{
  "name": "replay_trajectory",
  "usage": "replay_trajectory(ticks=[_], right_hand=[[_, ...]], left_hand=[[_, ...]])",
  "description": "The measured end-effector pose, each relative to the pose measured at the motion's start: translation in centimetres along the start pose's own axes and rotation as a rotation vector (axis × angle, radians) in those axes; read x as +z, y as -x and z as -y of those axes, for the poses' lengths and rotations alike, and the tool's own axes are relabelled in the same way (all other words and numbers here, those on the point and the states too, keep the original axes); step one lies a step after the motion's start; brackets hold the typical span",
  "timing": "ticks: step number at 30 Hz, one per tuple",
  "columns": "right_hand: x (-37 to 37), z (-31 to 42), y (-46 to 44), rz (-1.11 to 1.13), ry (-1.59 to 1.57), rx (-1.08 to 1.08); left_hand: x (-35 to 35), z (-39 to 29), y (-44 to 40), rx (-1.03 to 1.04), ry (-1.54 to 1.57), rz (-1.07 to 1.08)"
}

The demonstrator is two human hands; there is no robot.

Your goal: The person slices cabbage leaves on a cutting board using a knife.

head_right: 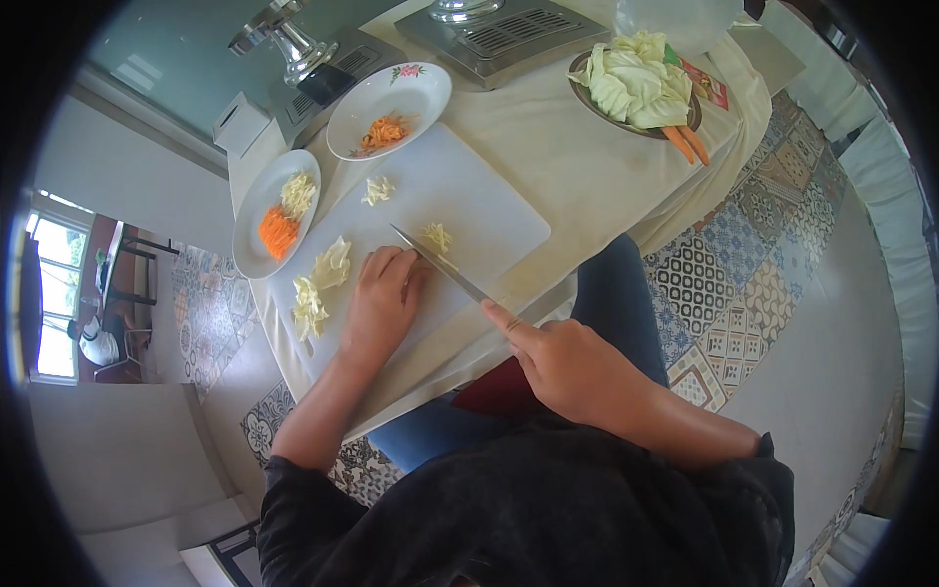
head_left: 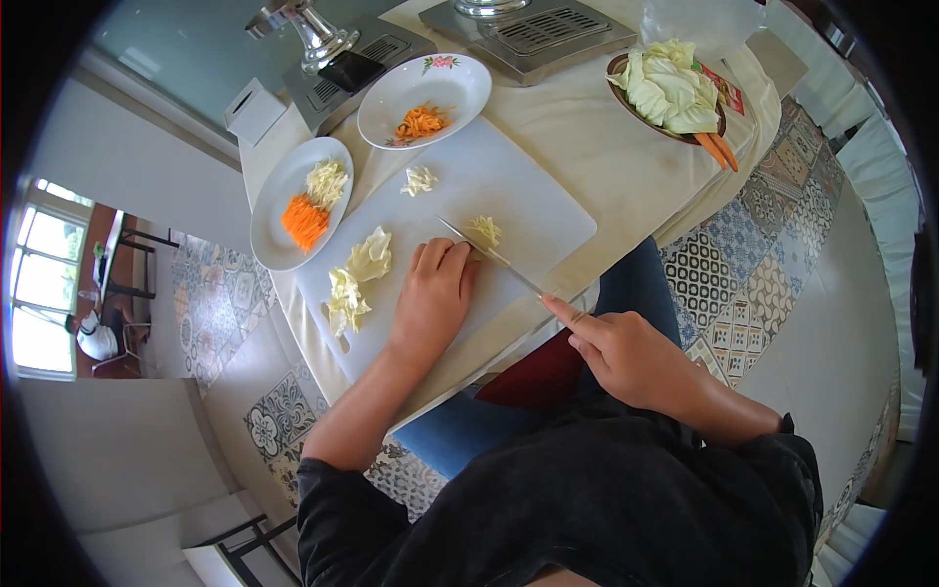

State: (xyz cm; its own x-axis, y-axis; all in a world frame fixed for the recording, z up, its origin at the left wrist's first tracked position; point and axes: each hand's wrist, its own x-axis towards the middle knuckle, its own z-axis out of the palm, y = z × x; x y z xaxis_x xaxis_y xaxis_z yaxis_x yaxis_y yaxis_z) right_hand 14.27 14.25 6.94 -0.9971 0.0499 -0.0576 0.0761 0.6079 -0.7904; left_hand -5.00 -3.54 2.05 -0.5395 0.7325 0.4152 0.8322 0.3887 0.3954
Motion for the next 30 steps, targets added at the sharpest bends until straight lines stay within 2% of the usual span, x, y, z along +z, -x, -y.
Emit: replay_trajectory(ticks=[6, 18, 24, 30], right_hand=[[-0.1, 0.7, 0.4, 0.014, 0.085, 0.018], [1.7, -1.5, -2.2, -0.06, 0.104, -0.076], [0.8, -1.1, -1.2, -0.044, 0.141, -0.03], [0.8, -1.8, -0.8, -0.143, 0.266, -0.063]], left_hand=[[0.0, 0.3, 0.0, 0.005, 0.004, 0.002], [-0.1, 0.2, 0.0, 0.012, 0.002, 0.008], [0.0, 0.3, 0.0, 0.005, 0.002, 0.014], [-0.1, 0.2, 0.1, -0.002, 0.016, 0.016]])
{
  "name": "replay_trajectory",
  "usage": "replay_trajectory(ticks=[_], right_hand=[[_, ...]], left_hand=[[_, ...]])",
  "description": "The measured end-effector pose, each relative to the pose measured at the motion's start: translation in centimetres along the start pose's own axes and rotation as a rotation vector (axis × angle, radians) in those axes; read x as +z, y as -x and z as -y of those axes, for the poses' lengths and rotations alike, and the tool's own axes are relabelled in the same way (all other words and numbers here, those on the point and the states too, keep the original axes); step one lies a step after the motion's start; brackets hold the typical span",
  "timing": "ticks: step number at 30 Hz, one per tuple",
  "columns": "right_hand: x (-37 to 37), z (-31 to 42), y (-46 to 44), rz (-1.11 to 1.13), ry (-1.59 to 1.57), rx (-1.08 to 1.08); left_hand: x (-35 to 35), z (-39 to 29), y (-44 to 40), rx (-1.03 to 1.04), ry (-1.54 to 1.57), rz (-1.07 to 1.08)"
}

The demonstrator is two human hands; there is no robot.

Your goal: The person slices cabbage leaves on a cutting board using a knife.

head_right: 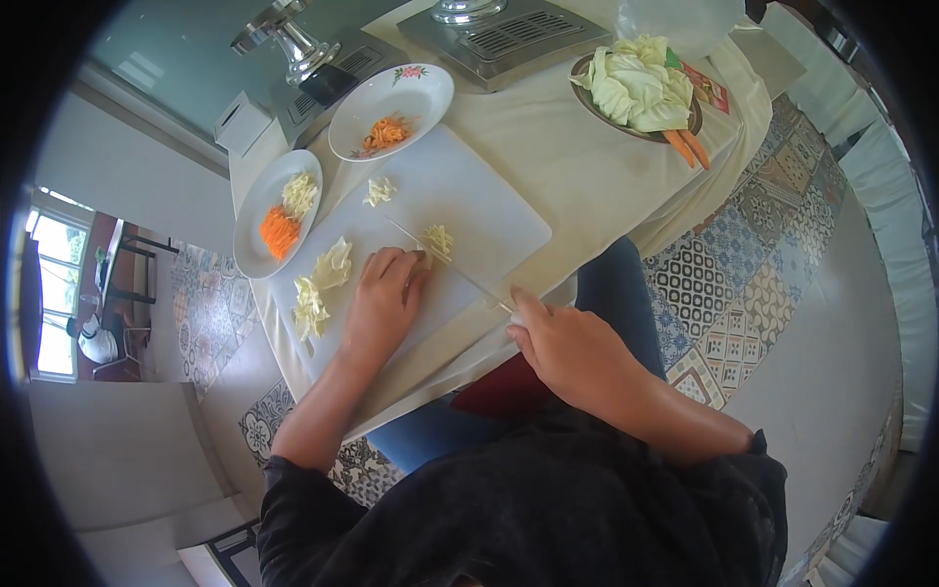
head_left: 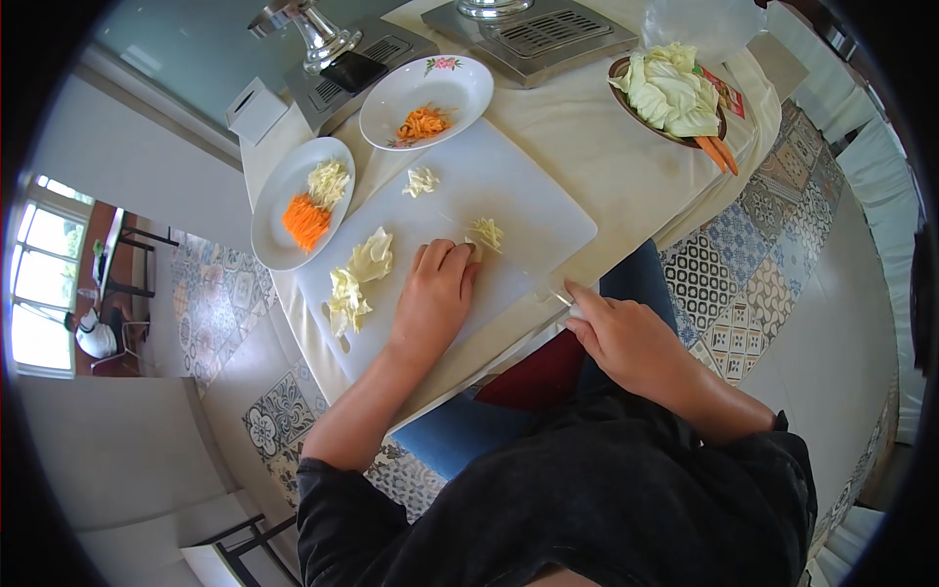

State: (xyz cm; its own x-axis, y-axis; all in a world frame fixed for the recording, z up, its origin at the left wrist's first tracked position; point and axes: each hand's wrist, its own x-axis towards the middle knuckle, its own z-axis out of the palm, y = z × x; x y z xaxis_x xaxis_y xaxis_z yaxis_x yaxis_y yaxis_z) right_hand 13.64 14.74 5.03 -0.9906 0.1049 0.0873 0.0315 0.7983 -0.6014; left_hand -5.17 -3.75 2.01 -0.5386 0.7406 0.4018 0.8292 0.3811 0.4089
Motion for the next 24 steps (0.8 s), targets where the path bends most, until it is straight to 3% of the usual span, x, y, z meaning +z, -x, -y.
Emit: replay_trajectory(ticks=[6, 24], right_hand=[[-0.5, 0.7, 0.2, 0.065, 0.137, 0.093], [0.2, 0.6, -0.9, 0.043, 0.097, -0.001]], left_hand=[[-0.2, -0.1, -0.1, -0.008, 0.008, 0.019], [-0.5, -0.2, -0.2, 0.002, 0.006, 0.014]])
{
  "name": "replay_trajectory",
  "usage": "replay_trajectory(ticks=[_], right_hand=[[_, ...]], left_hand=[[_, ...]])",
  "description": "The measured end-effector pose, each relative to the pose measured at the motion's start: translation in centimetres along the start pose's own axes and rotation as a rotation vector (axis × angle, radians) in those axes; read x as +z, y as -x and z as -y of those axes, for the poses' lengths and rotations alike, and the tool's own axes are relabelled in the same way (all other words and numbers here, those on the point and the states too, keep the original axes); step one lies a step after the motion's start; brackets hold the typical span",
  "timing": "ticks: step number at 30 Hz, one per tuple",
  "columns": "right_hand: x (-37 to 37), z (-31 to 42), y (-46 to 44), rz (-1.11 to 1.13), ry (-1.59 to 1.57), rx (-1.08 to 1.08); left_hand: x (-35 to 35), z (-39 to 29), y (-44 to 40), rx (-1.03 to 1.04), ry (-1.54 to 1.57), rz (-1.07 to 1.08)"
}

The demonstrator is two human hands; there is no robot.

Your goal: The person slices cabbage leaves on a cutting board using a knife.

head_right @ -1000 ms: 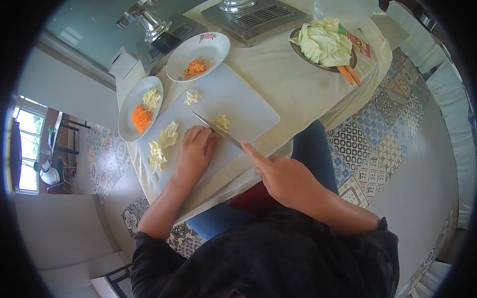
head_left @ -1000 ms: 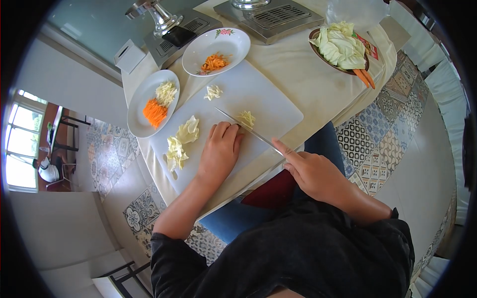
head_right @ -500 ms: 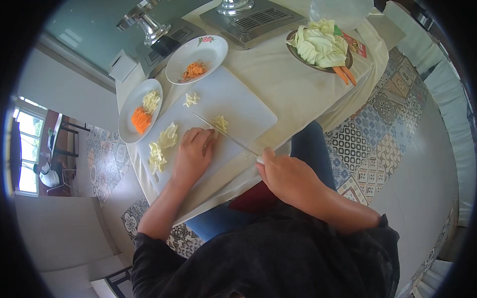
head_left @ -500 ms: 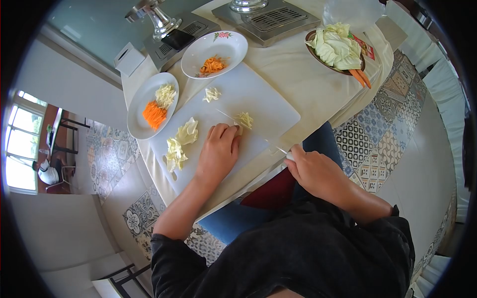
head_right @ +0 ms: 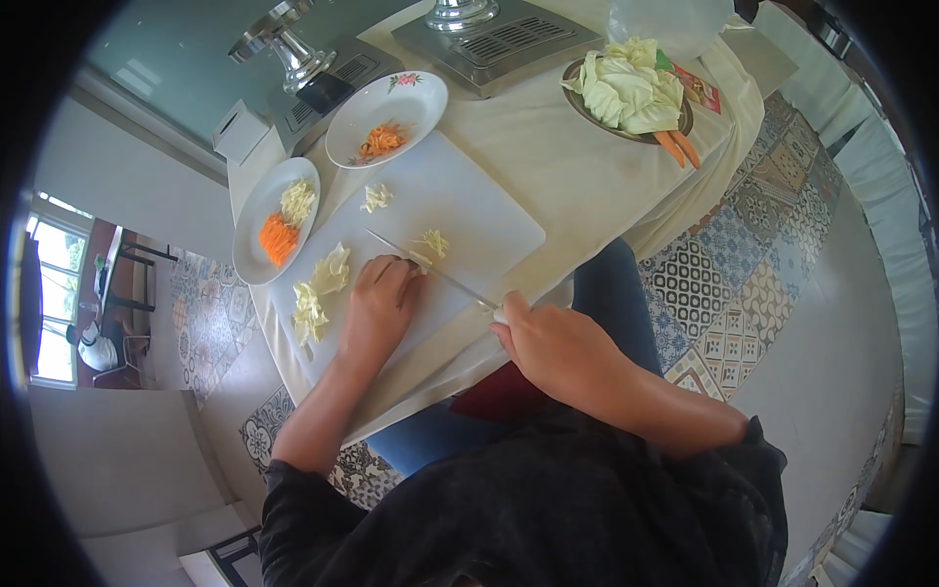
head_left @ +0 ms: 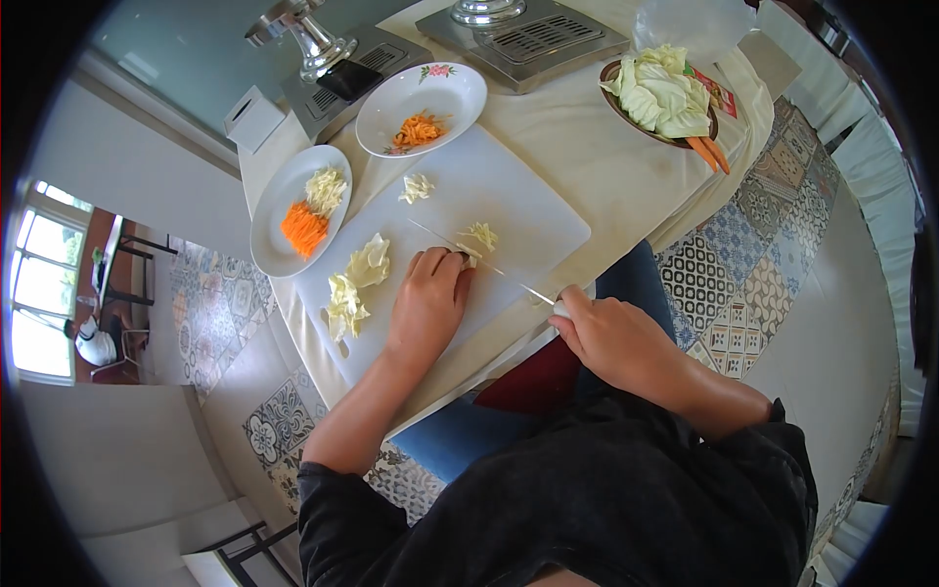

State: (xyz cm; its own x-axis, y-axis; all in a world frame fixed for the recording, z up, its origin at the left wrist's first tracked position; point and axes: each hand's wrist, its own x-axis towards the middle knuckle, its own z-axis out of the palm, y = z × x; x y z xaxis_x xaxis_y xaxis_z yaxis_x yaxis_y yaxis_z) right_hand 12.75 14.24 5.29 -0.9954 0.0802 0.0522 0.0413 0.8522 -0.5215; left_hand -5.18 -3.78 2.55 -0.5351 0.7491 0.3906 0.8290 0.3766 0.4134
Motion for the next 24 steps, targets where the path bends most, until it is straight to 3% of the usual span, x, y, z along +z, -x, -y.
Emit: replay_trajectory(ticks=[24], right_hand=[[-0.8, -0.5, 0.3, 0.147, 0.057, -0.039]], left_hand=[[-0.1, -0.1, 0.1, 0.027, -0.025, -0.052]])
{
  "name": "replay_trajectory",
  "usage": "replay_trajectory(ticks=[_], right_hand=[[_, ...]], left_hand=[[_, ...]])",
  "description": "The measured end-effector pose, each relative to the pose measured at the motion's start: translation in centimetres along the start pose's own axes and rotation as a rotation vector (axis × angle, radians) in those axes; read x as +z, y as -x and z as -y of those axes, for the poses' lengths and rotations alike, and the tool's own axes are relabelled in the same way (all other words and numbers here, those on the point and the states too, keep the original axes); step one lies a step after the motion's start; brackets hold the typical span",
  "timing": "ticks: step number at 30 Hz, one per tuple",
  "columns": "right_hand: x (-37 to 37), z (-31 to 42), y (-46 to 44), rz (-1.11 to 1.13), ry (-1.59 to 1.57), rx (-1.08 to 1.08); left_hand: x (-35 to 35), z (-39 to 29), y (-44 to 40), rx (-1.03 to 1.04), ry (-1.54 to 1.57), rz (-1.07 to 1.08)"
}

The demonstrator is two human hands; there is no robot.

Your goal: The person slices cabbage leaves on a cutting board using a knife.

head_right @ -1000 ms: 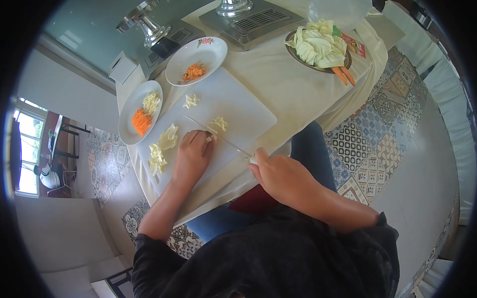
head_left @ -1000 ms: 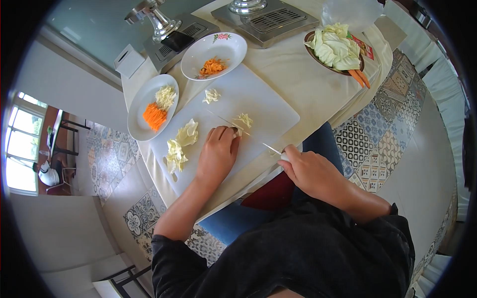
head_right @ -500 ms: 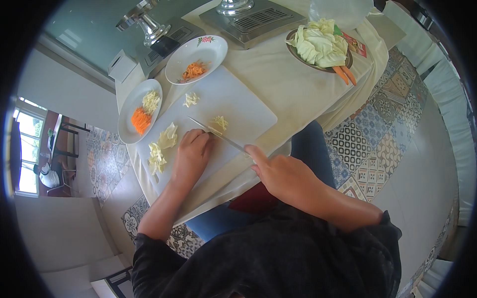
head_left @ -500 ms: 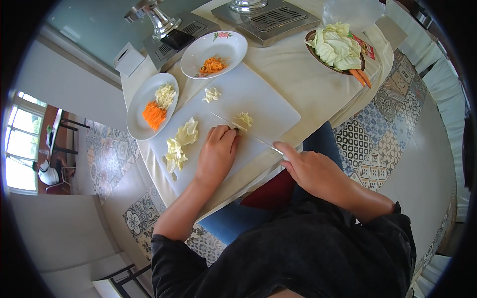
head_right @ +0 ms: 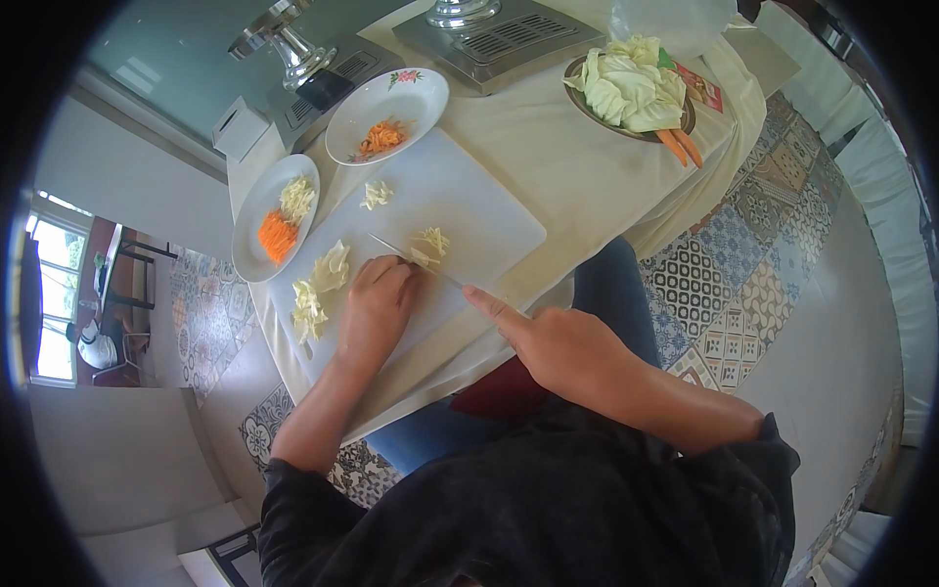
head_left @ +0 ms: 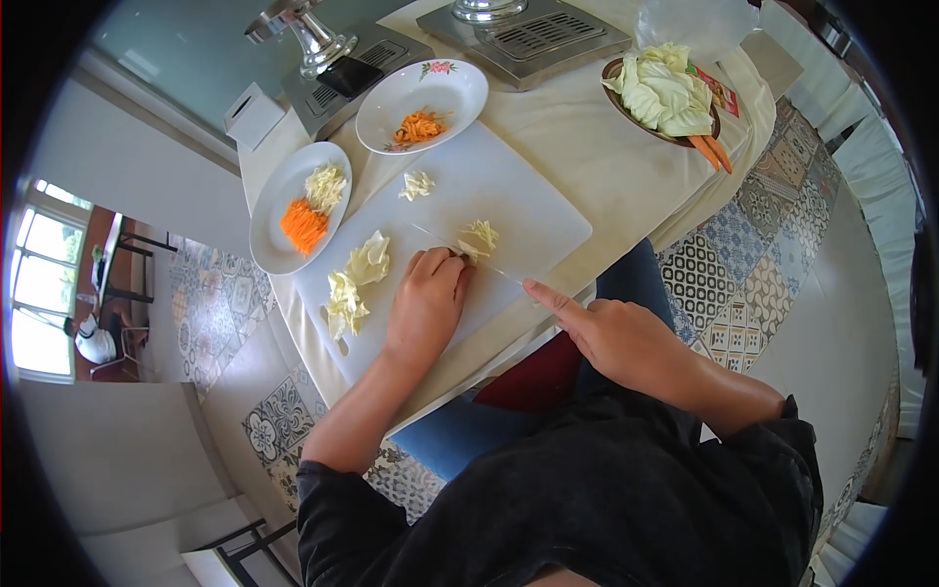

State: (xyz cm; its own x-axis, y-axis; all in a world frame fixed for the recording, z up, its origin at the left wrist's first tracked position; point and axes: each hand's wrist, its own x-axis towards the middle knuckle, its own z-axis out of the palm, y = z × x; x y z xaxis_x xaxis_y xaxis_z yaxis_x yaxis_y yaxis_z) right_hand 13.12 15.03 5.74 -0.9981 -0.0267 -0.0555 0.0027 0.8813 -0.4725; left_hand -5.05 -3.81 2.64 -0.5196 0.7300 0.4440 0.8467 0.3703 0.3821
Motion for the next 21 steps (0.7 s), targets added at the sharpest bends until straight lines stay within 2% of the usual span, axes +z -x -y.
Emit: replay_trajectory(ticks=[21], right_hand=[[0.45, 0.76, -0.14, -0.023, -0.053, 0.039]], left_hand=[[0.16, 0.25, 0.15, -0.012, 0.004, 0.032]])
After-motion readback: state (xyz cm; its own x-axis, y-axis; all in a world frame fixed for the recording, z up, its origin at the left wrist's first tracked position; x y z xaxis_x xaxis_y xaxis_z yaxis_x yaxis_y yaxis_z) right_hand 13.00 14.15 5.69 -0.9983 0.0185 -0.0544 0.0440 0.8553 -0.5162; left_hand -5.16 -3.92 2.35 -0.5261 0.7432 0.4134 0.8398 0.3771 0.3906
